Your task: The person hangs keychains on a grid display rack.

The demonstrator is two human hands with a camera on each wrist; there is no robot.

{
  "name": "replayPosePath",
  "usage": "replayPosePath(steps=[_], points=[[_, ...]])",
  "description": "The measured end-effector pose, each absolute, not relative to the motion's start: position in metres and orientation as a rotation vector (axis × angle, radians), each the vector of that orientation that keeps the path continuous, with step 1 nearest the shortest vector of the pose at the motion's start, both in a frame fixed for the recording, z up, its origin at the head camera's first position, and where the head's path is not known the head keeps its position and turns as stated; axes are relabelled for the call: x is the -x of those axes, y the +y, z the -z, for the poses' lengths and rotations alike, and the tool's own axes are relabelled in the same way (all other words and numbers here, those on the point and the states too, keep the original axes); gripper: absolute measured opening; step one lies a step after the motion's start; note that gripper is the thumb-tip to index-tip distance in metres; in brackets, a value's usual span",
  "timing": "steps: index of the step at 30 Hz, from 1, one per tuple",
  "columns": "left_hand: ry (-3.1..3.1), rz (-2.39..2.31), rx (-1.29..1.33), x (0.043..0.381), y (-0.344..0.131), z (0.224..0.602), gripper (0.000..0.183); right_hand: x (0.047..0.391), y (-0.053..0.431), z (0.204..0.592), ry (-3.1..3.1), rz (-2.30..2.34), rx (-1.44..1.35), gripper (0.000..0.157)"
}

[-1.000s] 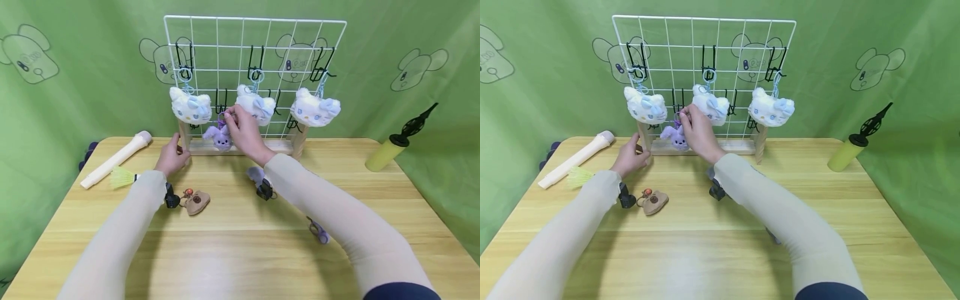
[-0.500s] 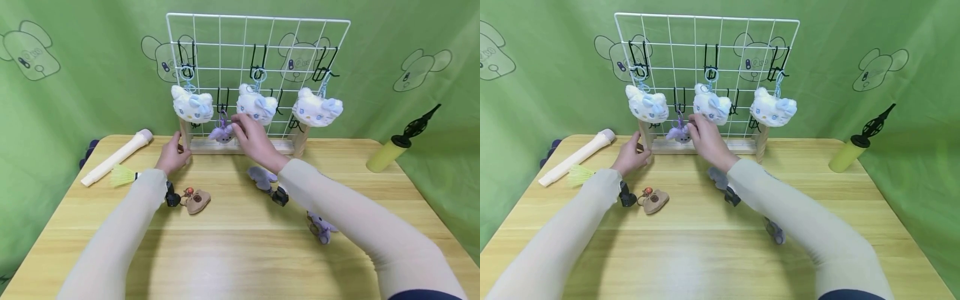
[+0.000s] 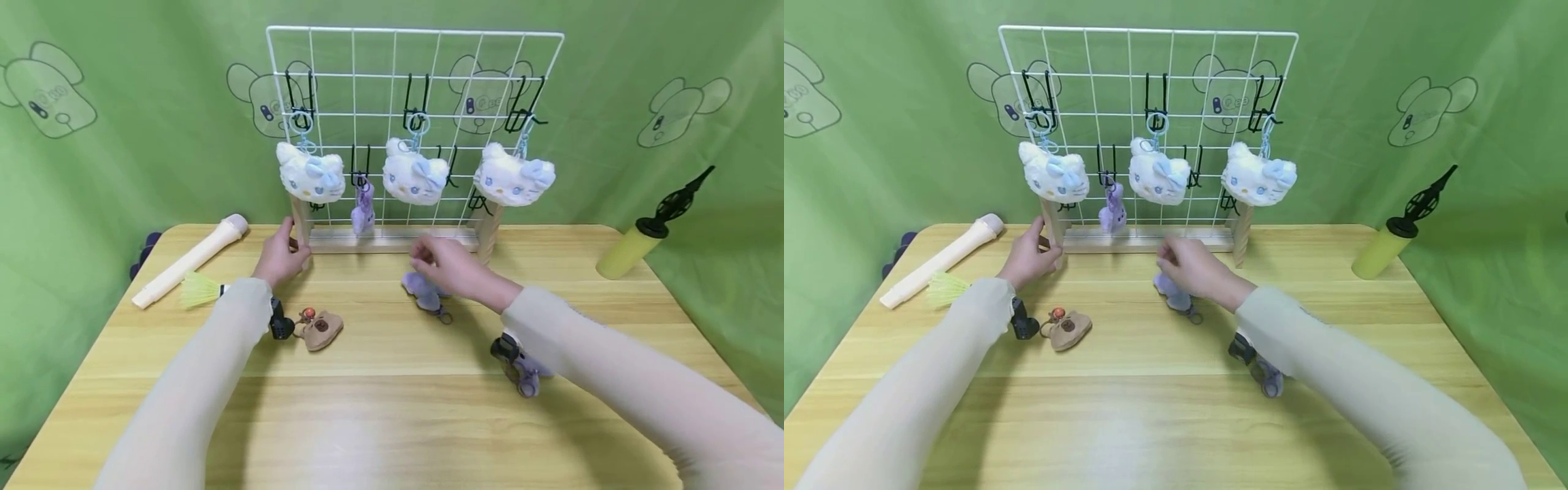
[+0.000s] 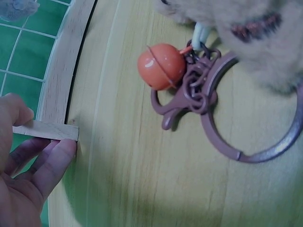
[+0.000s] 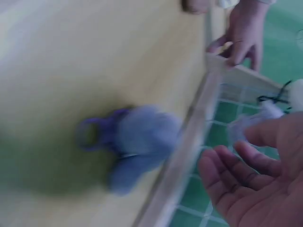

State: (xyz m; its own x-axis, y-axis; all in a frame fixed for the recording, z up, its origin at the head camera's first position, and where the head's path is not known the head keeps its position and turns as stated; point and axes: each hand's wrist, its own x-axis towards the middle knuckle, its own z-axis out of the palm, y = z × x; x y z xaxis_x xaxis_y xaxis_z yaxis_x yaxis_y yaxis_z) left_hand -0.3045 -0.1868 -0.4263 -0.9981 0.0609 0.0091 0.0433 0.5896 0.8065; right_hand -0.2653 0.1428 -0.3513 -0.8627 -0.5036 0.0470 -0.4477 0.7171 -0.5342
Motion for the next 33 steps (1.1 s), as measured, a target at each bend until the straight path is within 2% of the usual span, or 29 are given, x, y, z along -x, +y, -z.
replayPosePath(steps=[4,13,19,28,33], points=[[2.781,-1.416,-0.086,0.306,-0.187,0.428,0.066,0.259,0.161,0.37,2.747,0.69,0.727,0.011],[2.772,-1.435,-0.1,0.309,-0.187,0.431,0.069,0.245,0.176,0.395,2.694,0.574,0.603,0.029],[2.784,-1.409,-0.098,0.308,-0.186,0.432,0.068,0.243,0.172,0.401,2.736,0.529,0.579,0.034],[2.791,-1.399,-0.085,0.307,-0.187,0.431,0.07,0.243,0.168,0.404,2.794,0.477,0.539,0.032],[2.804,-1.384,-0.091,0.305,-0.187,0.43,0.069,0.243,0.169,0.404,2.789,0.495,0.567,0.025]])
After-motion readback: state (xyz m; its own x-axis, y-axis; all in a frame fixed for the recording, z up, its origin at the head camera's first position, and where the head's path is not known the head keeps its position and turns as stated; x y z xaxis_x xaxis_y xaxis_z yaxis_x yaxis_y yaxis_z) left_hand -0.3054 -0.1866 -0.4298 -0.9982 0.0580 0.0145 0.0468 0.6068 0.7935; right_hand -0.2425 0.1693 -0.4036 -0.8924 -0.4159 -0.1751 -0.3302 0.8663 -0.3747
